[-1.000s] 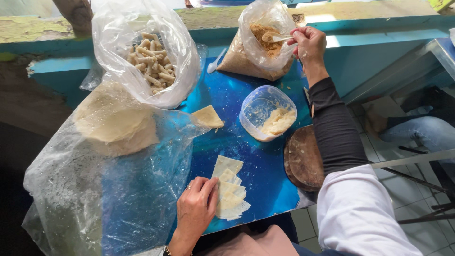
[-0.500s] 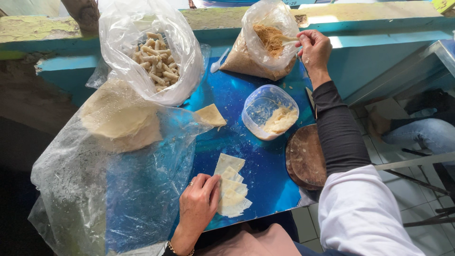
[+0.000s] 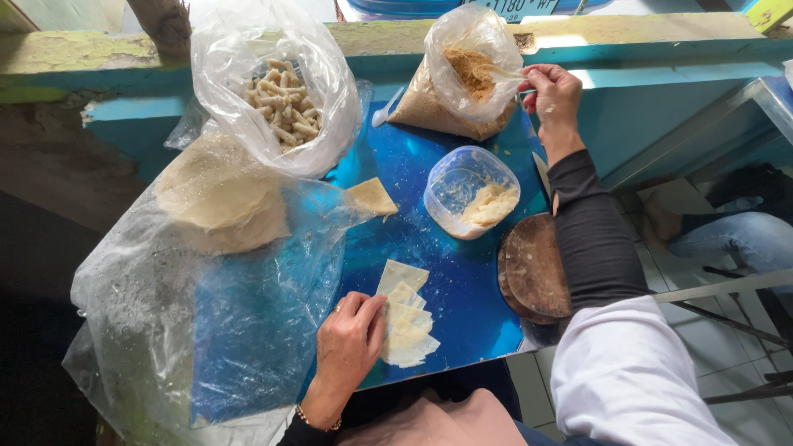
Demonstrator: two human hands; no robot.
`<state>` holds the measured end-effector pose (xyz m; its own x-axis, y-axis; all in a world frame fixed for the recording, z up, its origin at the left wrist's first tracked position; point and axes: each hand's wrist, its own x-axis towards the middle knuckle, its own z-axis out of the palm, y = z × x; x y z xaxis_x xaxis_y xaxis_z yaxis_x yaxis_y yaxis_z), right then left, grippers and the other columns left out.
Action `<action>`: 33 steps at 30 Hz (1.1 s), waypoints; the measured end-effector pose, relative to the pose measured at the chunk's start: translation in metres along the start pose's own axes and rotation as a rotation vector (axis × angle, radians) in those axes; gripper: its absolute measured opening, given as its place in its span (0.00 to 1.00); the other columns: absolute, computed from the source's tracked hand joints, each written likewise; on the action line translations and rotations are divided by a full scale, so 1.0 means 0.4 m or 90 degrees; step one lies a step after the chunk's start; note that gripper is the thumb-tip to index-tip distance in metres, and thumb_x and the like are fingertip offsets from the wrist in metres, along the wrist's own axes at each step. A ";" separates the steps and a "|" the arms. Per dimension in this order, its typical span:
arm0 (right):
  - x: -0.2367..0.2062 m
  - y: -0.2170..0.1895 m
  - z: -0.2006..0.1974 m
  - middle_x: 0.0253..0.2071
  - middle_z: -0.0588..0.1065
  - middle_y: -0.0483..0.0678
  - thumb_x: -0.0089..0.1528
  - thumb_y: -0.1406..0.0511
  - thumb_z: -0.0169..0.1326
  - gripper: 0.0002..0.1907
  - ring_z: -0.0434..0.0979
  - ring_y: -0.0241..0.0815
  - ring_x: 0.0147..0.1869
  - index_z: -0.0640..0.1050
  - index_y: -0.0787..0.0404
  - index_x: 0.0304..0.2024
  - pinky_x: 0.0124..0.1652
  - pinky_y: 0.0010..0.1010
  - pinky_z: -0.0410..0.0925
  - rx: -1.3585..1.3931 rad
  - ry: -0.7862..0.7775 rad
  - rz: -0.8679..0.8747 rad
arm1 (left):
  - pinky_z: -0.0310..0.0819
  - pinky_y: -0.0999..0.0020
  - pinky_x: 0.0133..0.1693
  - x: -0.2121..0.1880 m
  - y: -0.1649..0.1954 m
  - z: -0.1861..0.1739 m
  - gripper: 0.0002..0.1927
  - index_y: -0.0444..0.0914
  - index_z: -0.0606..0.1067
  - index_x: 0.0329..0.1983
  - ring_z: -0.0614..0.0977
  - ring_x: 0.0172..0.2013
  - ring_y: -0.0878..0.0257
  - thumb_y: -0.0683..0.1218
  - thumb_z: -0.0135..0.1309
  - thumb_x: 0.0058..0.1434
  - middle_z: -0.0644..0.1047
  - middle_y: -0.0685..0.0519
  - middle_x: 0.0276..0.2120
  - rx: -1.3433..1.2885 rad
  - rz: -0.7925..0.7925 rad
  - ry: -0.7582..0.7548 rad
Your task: The person takes triangular dough wrappers, adds a portion of filling from a plastic bag onto each wrapper, and folds and presses the wrapper closed by hand, setting the folded pastries in a row on the blue table. A container of filling and a wooden spoon sit nearby on the table.
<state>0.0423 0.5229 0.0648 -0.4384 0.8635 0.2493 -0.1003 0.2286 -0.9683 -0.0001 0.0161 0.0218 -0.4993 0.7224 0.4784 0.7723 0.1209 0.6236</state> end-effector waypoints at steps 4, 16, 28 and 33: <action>-0.149 -0.080 -0.008 0.32 0.80 0.49 0.70 0.70 0.54 0.06 0.72 0.29 0.24 0.82 0.65 0.44 0.24 0.20 0.64 0.088 -0.086 0.030 | 0.75 0.60 0.33 -0.010 -0.004 -0.007 0.10 0.37 0.80 0.44 0.81 0.33 0.51 0.37 0.59 0.58 0.77 0.49 0.34 -0.034 -0.001 0.032; -0.822 -0.135 0.041 0.31 0.79 0.44 0.67 0.67 0.55 0.07 0.69 0.26 0.26 0.82 0.63 0.43 0.27 0.17 0.63 -0.026 -0.306 0.166 | 0.75 0.64 0.41 -0.060 0.008 -0.026 0.11 0.41 0.81 0.45 0.79 0.41 0.55 0.38 0.62 0.59 0.77 0.50 0.41 -0.121 0.066 0.100; -0.913 -0.072 0.044 0.35 0.80 0.42 0.66 0.71 0.56 0.06 0.74 0.27 0.33 0.83 0.62 0.45 0.33 0.19 0.69 -0.114 -0.366 -0.048 | 0.71 0.55 0.51 -0.099 0.032 -0.031 0.20 0.45 0.80 0.50 0.74 0.52 0.47 0.44 0.64 0.53 0.72 0.46 0.56 0.055 0.177 -0.044; -0.904 -0.095 0.037 0.36 0.79 0.43 0.66 0.73 0.55 0.07 0.76 0.28 0.34 0.82 0.63 0.45 0.34 0.20 0.71 -0.152 -0.393 -0.113 | 0.71 0.55 0.52 -0.104 0.033 -0.027 0.18 0.44 0.80 0.49 0.74 0.55 0.48 0.45 0.64 0.54 0.71 0.47 0.58 0.068 0.179 -0.066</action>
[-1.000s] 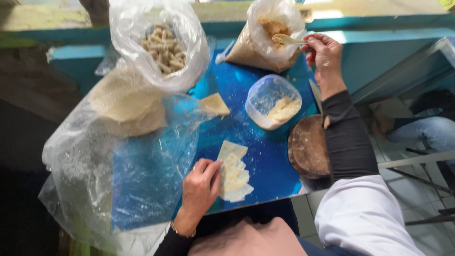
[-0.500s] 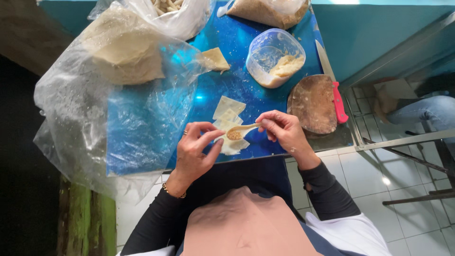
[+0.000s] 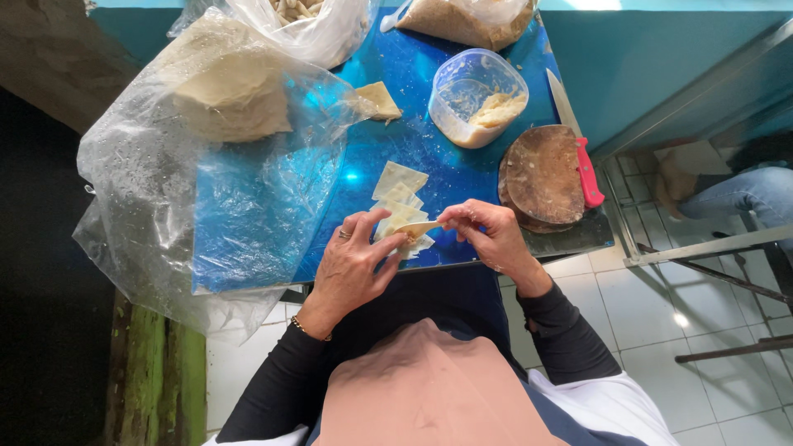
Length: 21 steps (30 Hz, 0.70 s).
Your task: The person takes triangular dough wrappers, adds a portion of filling from a plastic bag onto each wrapper, and folds and presses the wrapper closed by hand, setting the folded pastries in a row on the blue table. A container of filling and a wooden spoon sit nearby on the table.
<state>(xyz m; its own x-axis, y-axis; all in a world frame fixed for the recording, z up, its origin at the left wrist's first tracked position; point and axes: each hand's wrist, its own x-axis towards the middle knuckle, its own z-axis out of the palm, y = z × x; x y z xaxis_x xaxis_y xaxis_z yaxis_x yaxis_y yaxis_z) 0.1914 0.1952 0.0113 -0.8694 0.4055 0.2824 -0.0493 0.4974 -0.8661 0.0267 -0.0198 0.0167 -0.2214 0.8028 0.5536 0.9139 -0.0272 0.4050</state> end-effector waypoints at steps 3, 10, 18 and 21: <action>0.002 -0.006 -0.002 0.35 0.80 0.43 0.66 0.73 0.55 0.08 0.74 0.28 0.32 0.83 0.63 0.45 0.33 0.21 0.70 -0.017 -0.003 -0.002 | 0.71 0.55 0.53 -0.002 0.001 -0.002 0.17 0.43 0.80 0.49 0.74 0.55 0.48 0.45 0.64 0.55 0.71 0.47 0.57 0.006 0.010 -0.003; -0.001 0.004 0.000 0.35 0.79 0.43 0.66 0.72 0.56 0.07 0.74 0.28 0.32 0.83 0.63 0.45 0.33 0.20 0.70 0.002 0.000 0.018 | 0.71 0.56 0.52 -0.005 0.001 -0.005 0.13 0.42 0.80 0.45 0.75 0.54 0.49 0.45 0.64 0.56 0.73 0.47 0.56 -0.011 0.018 0.011; 0.014 0.014 -0.043 0.32 0.79 0.46 0.68 0.68 0.53 0.07 0.70 0.27 0.28 0.82 0.64 0.44 0.29 0.17 0.63 0.234 0.097 0.213 | 0.74 0.59 0.52 -0.024 -0.004 0.009 0.11 0.40 0.79 0.43 0.76 0.52 0.52 0.42 0.63 0.57 0.75 0.50 0.53 -0.056 -0.030 0.077; 0.058 0.003 -0.092 0.29 0.78 0.47 0.67 0.68 0.54 0.07 0.68 0.28 0.24 0.81 0.65 0.42 0.26 0.18 0.60 0.322 0.142 0.237 | 0.73 0.59 0.52 -0.014 -0.002 0.005 0.13 0.40 0.79 0.45 0.76 0.51 0.51 0.42 0.62 0.57 0.75 0.49 0.53 -0.064 -0.029 0.070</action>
<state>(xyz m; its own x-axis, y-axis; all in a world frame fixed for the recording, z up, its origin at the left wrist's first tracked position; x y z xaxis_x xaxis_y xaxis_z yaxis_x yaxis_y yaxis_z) 0.1893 0.2335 0.0318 -0.7530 0.6566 -0.0422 -0.0372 -0.1065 -0.9936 0.0281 -0.0231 0.0117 -0.3035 0.7345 0.6070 0.8645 -0.0556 0.4996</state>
